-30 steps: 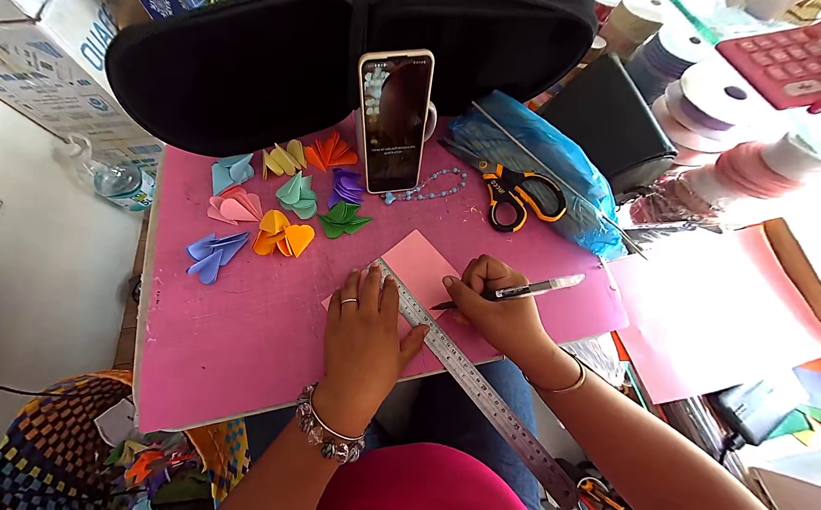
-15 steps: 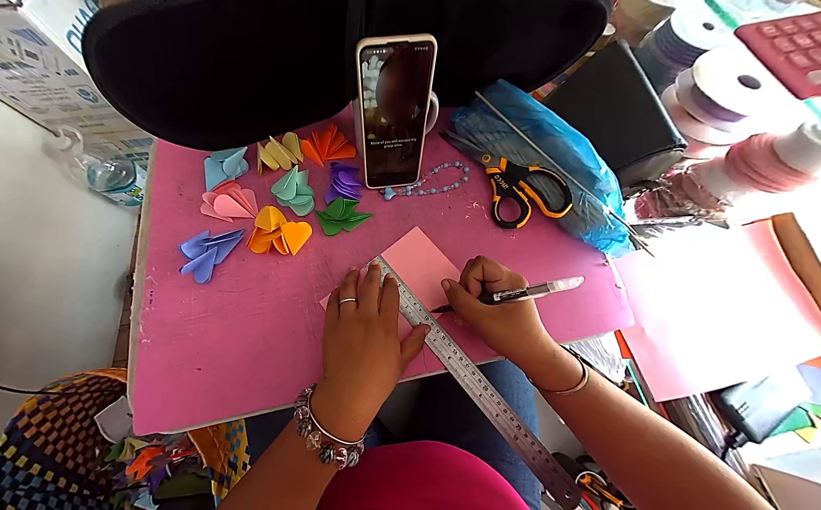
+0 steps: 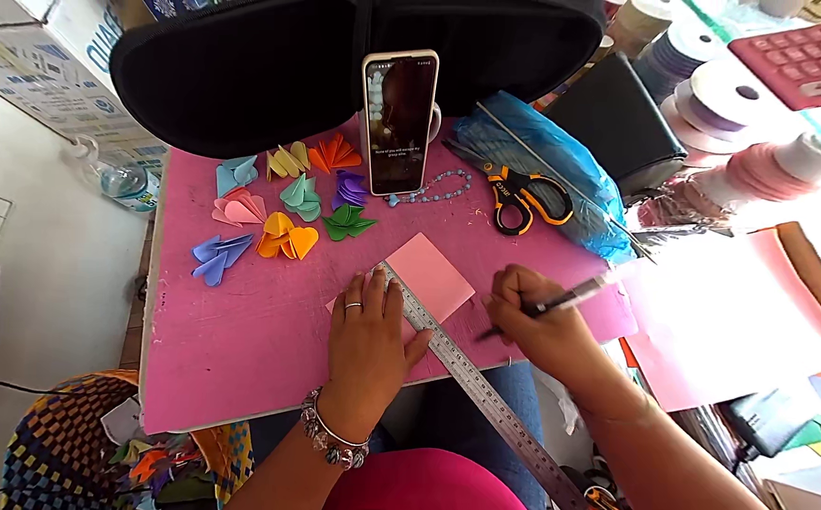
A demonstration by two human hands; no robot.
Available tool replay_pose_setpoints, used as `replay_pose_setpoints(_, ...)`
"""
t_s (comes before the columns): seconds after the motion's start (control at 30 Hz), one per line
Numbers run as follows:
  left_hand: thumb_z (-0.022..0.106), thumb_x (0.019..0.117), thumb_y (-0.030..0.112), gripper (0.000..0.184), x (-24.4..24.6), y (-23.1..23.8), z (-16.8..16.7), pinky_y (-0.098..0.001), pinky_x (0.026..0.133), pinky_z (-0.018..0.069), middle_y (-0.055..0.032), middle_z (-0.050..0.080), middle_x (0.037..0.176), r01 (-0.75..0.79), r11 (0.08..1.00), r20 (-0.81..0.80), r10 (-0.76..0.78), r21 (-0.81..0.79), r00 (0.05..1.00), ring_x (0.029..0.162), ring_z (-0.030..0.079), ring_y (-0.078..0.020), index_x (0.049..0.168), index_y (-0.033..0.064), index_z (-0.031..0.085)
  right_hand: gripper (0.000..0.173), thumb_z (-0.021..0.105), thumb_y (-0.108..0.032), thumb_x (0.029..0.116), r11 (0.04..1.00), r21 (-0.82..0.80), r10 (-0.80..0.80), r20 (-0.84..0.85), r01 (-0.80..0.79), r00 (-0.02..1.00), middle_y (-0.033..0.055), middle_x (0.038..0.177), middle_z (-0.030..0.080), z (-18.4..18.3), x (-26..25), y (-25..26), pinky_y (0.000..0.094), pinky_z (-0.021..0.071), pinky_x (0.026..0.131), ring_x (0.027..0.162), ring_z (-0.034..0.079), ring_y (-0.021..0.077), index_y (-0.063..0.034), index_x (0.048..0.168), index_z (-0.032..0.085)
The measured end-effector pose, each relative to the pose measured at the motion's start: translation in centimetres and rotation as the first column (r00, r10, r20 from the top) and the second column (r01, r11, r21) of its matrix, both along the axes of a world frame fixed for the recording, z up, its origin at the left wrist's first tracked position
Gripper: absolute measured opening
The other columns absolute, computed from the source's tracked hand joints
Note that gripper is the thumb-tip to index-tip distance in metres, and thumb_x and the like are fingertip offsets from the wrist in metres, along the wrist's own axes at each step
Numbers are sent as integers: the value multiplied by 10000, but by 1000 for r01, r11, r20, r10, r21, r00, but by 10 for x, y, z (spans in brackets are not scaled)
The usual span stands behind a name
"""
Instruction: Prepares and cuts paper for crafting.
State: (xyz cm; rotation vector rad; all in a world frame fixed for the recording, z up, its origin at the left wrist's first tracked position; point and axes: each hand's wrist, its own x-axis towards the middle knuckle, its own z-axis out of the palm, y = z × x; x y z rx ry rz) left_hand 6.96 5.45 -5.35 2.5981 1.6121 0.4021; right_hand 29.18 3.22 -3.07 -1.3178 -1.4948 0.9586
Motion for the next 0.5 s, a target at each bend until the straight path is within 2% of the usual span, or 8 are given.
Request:
replay_pose_setpoints(0.03,549,910,645,749,0,-1,0,-592,1042,455,-187,579,1456,-2,1000,9,2,-3,1000,1338,538,-445,1335,38,658,141,572,-162,952,998,-25,64,196,-60,979,-87,666,489,11,8,-14,155,410,493,545,479,-15,-139,829,508)
replay_pose_setpoints(0.07,552,910,644,750,0,-1,-1,-594,1047,451,-187,578,1458,-3,1000,18,3,-2,1000,1337,539,-448,1338,37,656,141,564,-237,969,994,-50,108,417,-96,903,-35,724,562,20,14,-30,234,474,530,604,552,53,-103,926,577)
replay_pose_setpoints(0.13,536,913,649,752,0,-1,-4,-599,1041,452,-183,583,1455,-1,1000,45,0,26,999,1328,548,-449,1330,36,662,292,561,-304,955,988,-94,156,691,-126,706,87,902,691,29,18,-64,468,572,653,791,685,274,-62,1083,661)
replay_pose_setpoints(0.2,522,921,655,755,-1,-2,-6,-601,1044,448,-177,576,1465,-1,999,72,-2,34,997,1337,542,-442,1335,38,659,377,633,-256,961,958,-258,272,695,-123,666,196,1062,716,32,15,-90,618,559,781,951,697,437,6,1231,637)
replay_pose_setpoints(0.23,522,922,655,757,-1,-2,-6,-601,1049,443,-178,570,1469,0,999,89,-3,35,996,1340,538,-440,1341,38,654,437,649,-223,972,931,-345,326,637,-120,699,220,1126,712,31,12,-100,637,547,838,1005,695,453,39,1316,584)
replay_pose_setpoints(0.3,512,921,670,779,-3,-3,-9,-599,1062,433,-195,548,1484,-1,999,133,-5,47,991,1350,526,-440,1377,49,626,528,634,-187,995,896,-425,347,483,-131,804,201,1103,710,18,7,-117,566,579,835,961,721,368,66,1424,459)
replay_pose_setpoints(0.4,467,912,731,860,-14,-9,-13,-641,1083,396,-244,485,1522,-21,997,181,7,75,983,1378,485,-469,1464,77,553,507,584,-86,996,932,-345,197,214,-115,957,112,981,671,2,10,-137,355,592,727,797,673,150,89,1430,388)
replay_pose_setpoints(0.5,371,911,790,937,-37,-15,-15,-662,1105,353,-218,484,1536,-57,996,129,47,71,990,1398,472,-452,1495,73,516,460,537,-137,1042,968,-249,48,134,-13,990,-13,1073,662,10,33,-145,228,579,746,856,642,-10,23,1441,374)
